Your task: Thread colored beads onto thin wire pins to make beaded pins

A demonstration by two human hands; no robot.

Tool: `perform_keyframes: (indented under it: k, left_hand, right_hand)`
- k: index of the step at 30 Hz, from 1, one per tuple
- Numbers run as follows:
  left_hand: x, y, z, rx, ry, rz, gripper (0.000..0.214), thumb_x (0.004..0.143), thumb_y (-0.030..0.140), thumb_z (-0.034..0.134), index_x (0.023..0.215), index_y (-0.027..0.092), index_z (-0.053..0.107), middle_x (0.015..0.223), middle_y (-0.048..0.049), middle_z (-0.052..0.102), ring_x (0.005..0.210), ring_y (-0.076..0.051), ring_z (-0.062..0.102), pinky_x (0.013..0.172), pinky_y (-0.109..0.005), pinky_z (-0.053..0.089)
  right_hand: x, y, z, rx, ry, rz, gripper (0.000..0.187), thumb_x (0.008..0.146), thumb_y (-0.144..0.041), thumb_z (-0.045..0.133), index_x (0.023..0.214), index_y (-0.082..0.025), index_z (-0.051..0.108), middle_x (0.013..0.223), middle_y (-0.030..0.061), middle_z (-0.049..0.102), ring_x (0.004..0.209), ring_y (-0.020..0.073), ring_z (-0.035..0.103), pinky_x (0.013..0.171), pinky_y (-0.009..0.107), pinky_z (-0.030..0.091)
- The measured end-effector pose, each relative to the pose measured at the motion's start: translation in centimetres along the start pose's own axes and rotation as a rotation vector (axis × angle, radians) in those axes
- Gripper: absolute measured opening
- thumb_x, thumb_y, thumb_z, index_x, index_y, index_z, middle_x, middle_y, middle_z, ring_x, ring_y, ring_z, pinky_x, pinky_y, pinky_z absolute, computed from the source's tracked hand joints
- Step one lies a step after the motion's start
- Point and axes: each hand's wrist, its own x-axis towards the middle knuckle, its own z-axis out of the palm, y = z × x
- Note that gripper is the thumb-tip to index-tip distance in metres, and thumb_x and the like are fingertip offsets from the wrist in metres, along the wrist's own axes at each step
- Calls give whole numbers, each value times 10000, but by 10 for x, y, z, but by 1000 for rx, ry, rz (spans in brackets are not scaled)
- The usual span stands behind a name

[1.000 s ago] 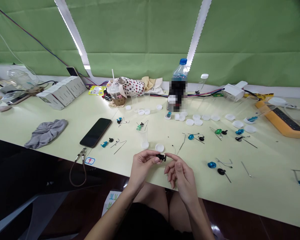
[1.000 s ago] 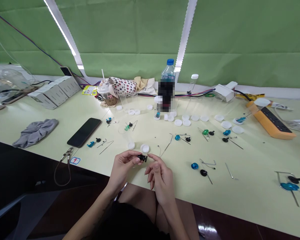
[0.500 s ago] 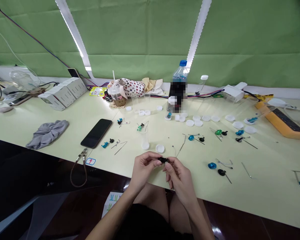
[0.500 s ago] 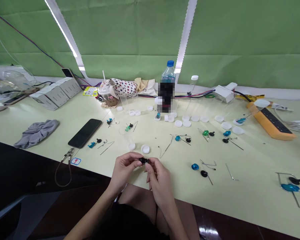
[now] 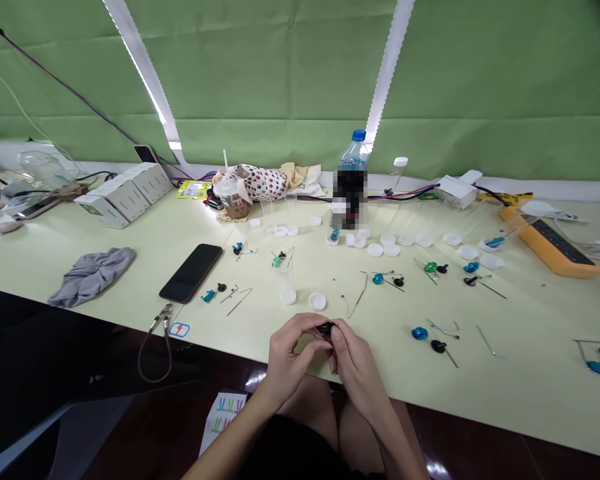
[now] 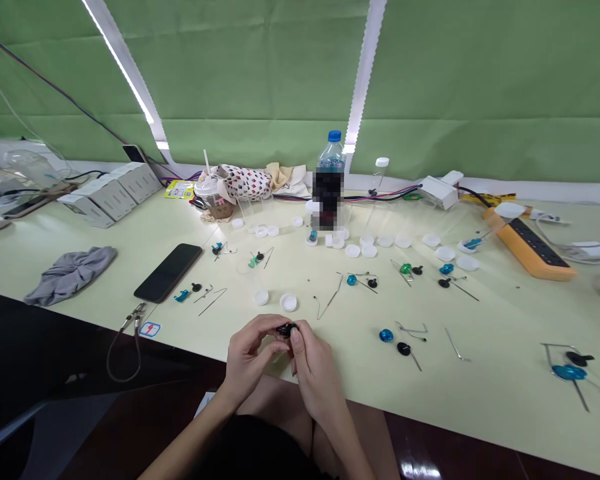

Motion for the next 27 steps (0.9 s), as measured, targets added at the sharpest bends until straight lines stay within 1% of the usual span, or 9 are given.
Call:
perform_keyframes:
  k: [3, 6, 8, 10, 13, 17, 21, 24, 27]
  left_hand:
    - [0, 0, -2, 94, -4, 81, 272, 882, 76, 595, 1084, 234, 683, 1026, -52, 703, 969, -179, 657, 849, -312, 540]
    - [2, -2, -5, 242, -15, 37, 260, 897, 101, 578, 1104, 226, 673, 1045, -66, 692, 981, -190, 651, 853, -326, 540]
    - [4, -6, -7, 356, -49, -3, 242, 904, 119, 569, 1103, 214, 668, 1050, -77, 686, 984, -204, 648, 858, -348, 540]
    - [5, -9, -8, 434, -94, -42, 234, 905, 132, 568, 1109, 208, 652, 1036, -73, 687, 977, -211, 648, 861, -363, 539]
    - [5, -12, -7, 477, -122, -101, 264, 897, 129, 577, 1143, 216, 613, 1041, -55, 687, 987, -210, 643, 869, -366, 533]
    - [6, -12, -6, 477, -149, -141, 266, 885, 91, 572, 1108, 234, 605, 1048, -29, 674, 1007, -201, 628, 889, -356, 517]
    - [8, -13, -8, 458, -169, -175, 302, 855, 64, 592, 1101, 240, 604, 1062, -27, 661, 1022, -209, 620, 901, -363, 508]
    - [9, -14, -8, 441, -169, -176, 306, 848, 93, 616, 1114, 243, 603, 1061, -35, 658, 1025, -222, 615, 894, -374, 509]
    - [9, -13, -8, 441, -174, -161, 282, 852, 119, 620, 1105, 243, 606, 1062, -43, 659, 1024, -233, 610, 882, -384, 509]
  right_hand:
    - [1, 0, 0, 17, 15, 3, 352, 994, -492, 366, 962, -209, 573, 588, -43, 493, 523, 122, 475, 507, 230, 386]
    - [2, 0, 0, 107, 125, 59, 356, 966, -519, 415, 1003, -208, 584, 629, -34, 521, 468, 107, 455, 434, 221, 367]
    - [3, 0, -2, 102, 215, 76, 345, 951, -523, 442, 1002, -215, 588, 658, -28, 533, 457, 105, 452, 418, 224, 369]
    - [5, -3, -9, -10, 279, 59, 307, 941, -502, 474, 979, -225, 602, 697, -13, 565, 516, 124, 503, 467, 238, 408]
    - [11, -10, -27, -290, 324, 23, 240, 949, -432, 480, 965, -239, 621, 868, 21, 648, 679, 167, 590, 598, 279, 452]
    - [27, -18, -61, -696, 386, -30, 173, 962, -305, 459, 967, -228, 613, 985, 18, 672, 754, 183, 615, 693, 320, 424]
    - [55, -27, -88, -1129, 294, -42, 227, 975, -197, 398, 913, -185, 616, 932, 59, 661, 799, 209, 610, 632, 314, 365]
    - [84, -34, -93, -1422, 171, -6, 198, 938, -126, 438, 911, -156, 632, 943, 109, 638, 823, 232, 597, 582, 304, 329]
    - [112, -36, -92, -1465, 105, -17, 160, 870, -42, 512, 841, -122, 647, 953, 155, 637, 908, 264, 585, 578, 291, 330]
